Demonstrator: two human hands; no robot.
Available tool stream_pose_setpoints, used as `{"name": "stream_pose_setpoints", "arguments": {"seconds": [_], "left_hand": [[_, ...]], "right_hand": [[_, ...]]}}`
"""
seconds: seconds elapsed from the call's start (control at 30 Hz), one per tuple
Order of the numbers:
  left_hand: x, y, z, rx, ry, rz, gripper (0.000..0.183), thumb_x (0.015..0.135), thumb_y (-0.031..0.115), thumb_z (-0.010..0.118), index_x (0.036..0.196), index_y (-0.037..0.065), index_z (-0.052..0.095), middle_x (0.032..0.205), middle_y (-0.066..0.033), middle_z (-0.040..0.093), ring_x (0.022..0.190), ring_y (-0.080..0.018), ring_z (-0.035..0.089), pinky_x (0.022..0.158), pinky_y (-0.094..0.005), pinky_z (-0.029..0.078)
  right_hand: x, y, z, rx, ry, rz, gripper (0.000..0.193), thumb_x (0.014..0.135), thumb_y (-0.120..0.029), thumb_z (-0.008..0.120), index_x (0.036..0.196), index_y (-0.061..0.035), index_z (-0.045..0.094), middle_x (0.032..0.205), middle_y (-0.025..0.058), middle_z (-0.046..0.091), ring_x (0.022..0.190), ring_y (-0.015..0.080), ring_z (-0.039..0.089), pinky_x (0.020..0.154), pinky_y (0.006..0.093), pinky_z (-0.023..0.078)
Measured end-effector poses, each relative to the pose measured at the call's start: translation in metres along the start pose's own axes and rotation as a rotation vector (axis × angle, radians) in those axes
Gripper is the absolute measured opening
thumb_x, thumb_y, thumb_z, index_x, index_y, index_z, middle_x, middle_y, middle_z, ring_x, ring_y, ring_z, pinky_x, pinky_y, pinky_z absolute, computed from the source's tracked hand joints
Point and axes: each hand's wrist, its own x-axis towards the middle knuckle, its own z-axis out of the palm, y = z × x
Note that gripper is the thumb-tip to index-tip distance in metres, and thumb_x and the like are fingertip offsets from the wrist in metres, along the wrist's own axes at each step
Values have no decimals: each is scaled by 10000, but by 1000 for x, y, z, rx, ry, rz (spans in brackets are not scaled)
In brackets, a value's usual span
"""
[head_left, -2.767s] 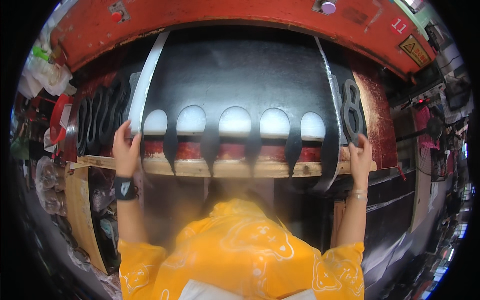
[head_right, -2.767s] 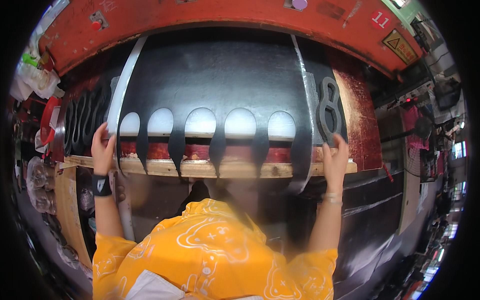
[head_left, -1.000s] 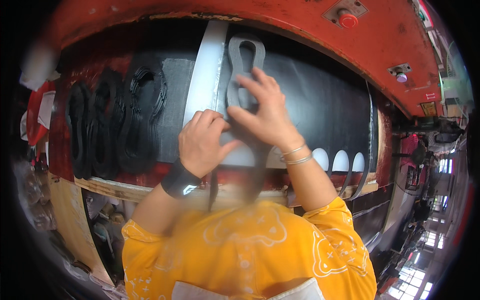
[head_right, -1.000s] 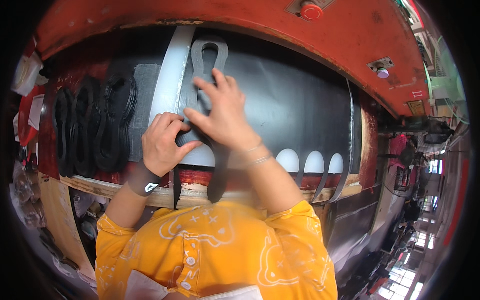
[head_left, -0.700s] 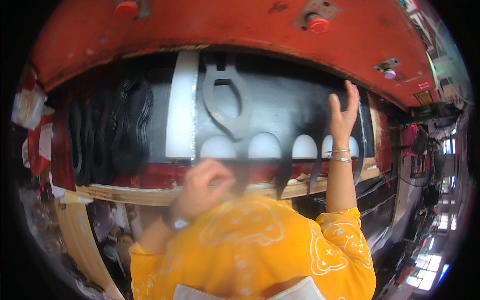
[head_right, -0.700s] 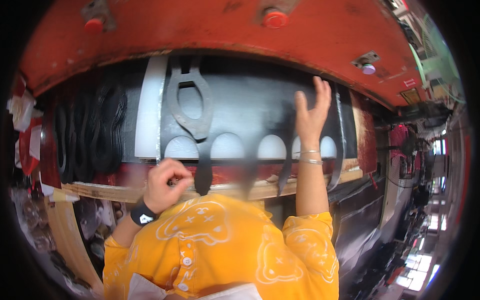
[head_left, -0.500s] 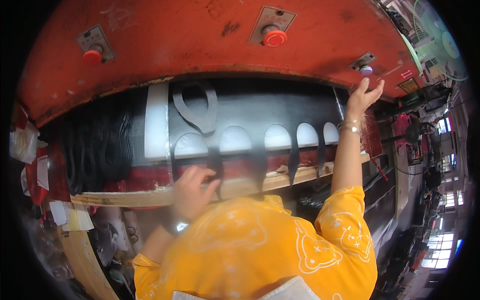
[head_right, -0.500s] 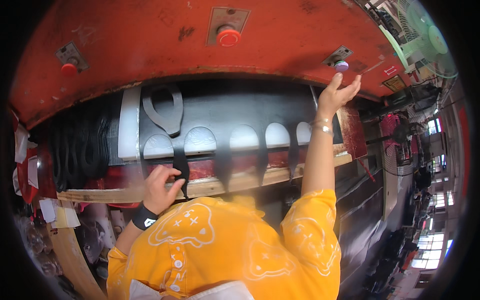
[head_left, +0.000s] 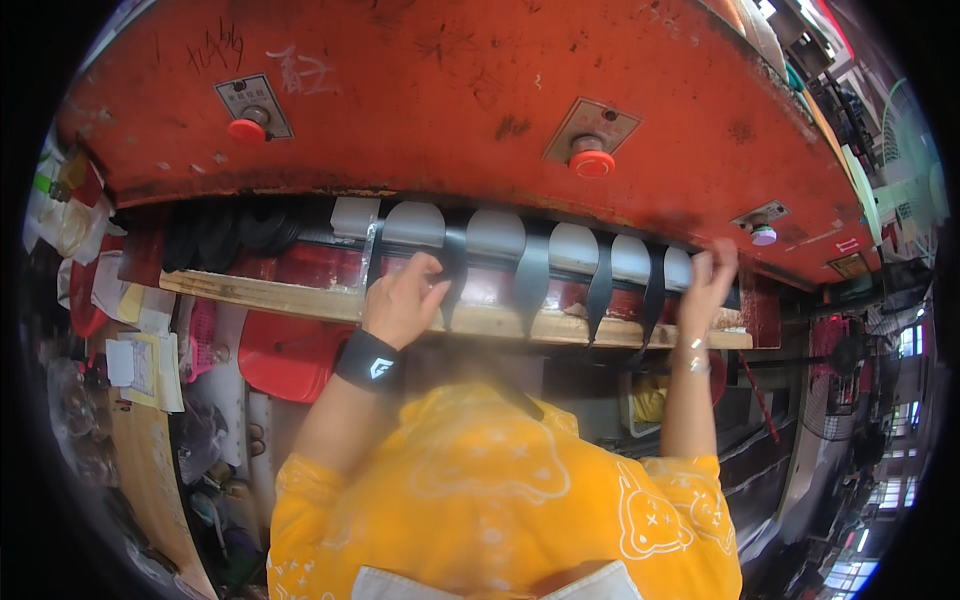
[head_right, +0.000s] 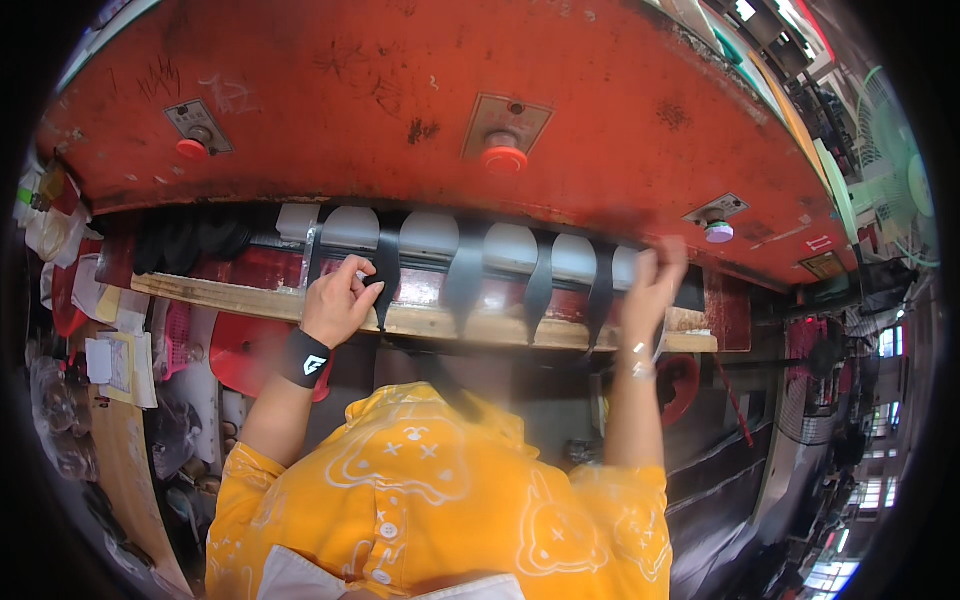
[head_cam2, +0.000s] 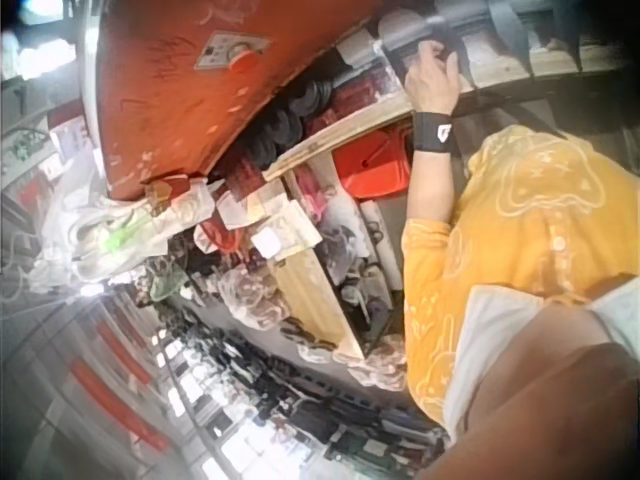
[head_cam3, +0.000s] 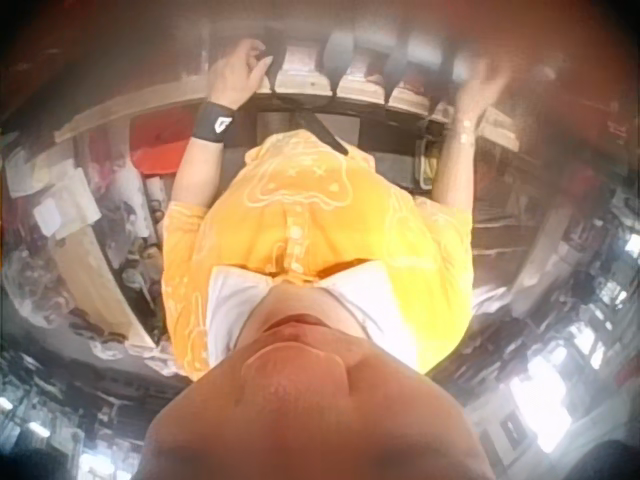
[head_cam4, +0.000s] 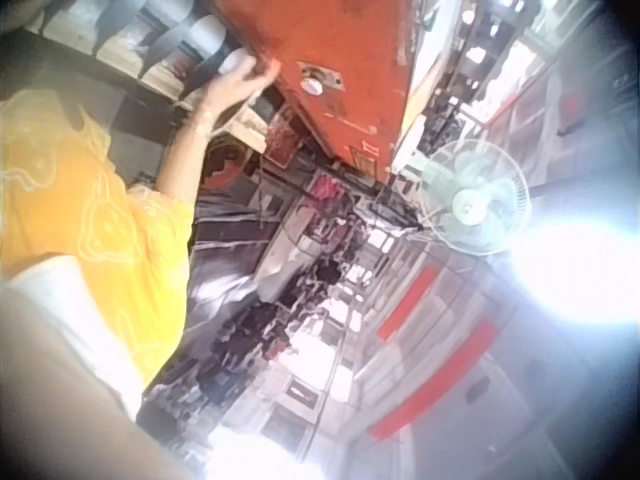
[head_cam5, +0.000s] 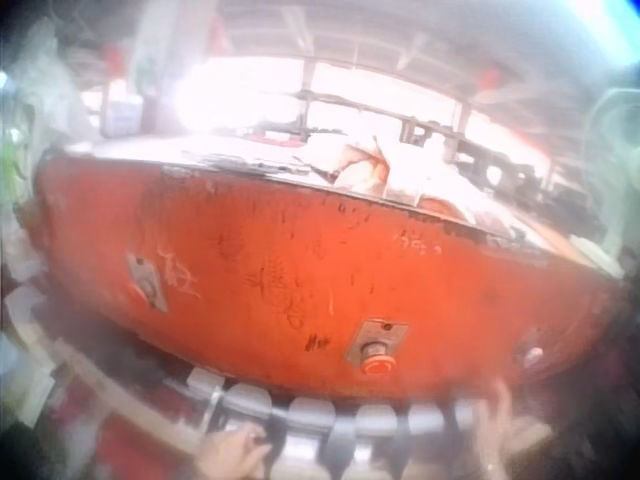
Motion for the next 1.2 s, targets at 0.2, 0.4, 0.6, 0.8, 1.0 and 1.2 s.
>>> {"name": "stream_pose_setpoints", "arguments": {"seconds": [0.2, 0.4, 0.6, 0.8, 1.0, 1.2], "left_hand": [[-1, 3, 1, 20, 2, -9, 220, 818, 203, 669, 988, 116, 558, 712, -104, 653, 707, -331, 645, 613, -419, 502], [-2, 1, 1, 22, -7, -11, 222, 820, 206, 665, 979, 100, 551, 748, -116, 658, 724, -328, 648, 617, -416, 502], [-16, 2, 4, 33, -20, -60, 220, 819, 239, 656, 971, 111, 562, 733, -98, 652, 725, -329, 644, 630, -423, 495], [-61, 3, -4, 71, -205, -92, 262, 821, 278, 648, 1000, 111, 554, 722, -73, 659, 721, -323, 642, 640, -425, 495], [-114, 10, -11, 29, -200, 19, 226, 794, 248, 703, 845, 97, 544, 570, -59, 586, 548, -280, 610, 494, -378, 460], [-173, 20, -19, -34, -295, -58, 236, 765, 207, 733, 823, 73, 546, 574, -59, 584, 530, -254, 607, 483, -356, 459]], "right_hand": [[-89, -42, 9, -541, -925, -215, 405, 756, -164, 728, 1138, -128, 596, 999, 97, 494, 818, 251, 549, 758, 359, 478], [-97, -47, 8, -444, -862, -163, 526, 720, -165, 755, 1195, -97, 540, 1071, 159, 455, 896, 302, 530, 818, 388, 464], [-104, -55, 5, -413, -888, -75, 491, 715, -187, 770, 1118, -33, 535, 1062, 150, 446, 876, 273, 558, 727, 335, 492], [-59, -89, 26, -607, -1173, 47, 464, 752, -370, 724, 1021, -18, 587, 831, 200, 657, 840, 363, 650, 729, 398, 513], [-126, -130, 167, -326, -872, -404, 800, 654, -422, 765, 1318, -94, 461, 1371, 285, 376, 1244, 461, 369, 1042, 504, 315], [-154, -142, 153, -198, -945, -383, 746, 576, -314, 741, 1269, -130, 536, 1386, 240, 373, 1231, 457, 360, 1030, 517, 317]]}}
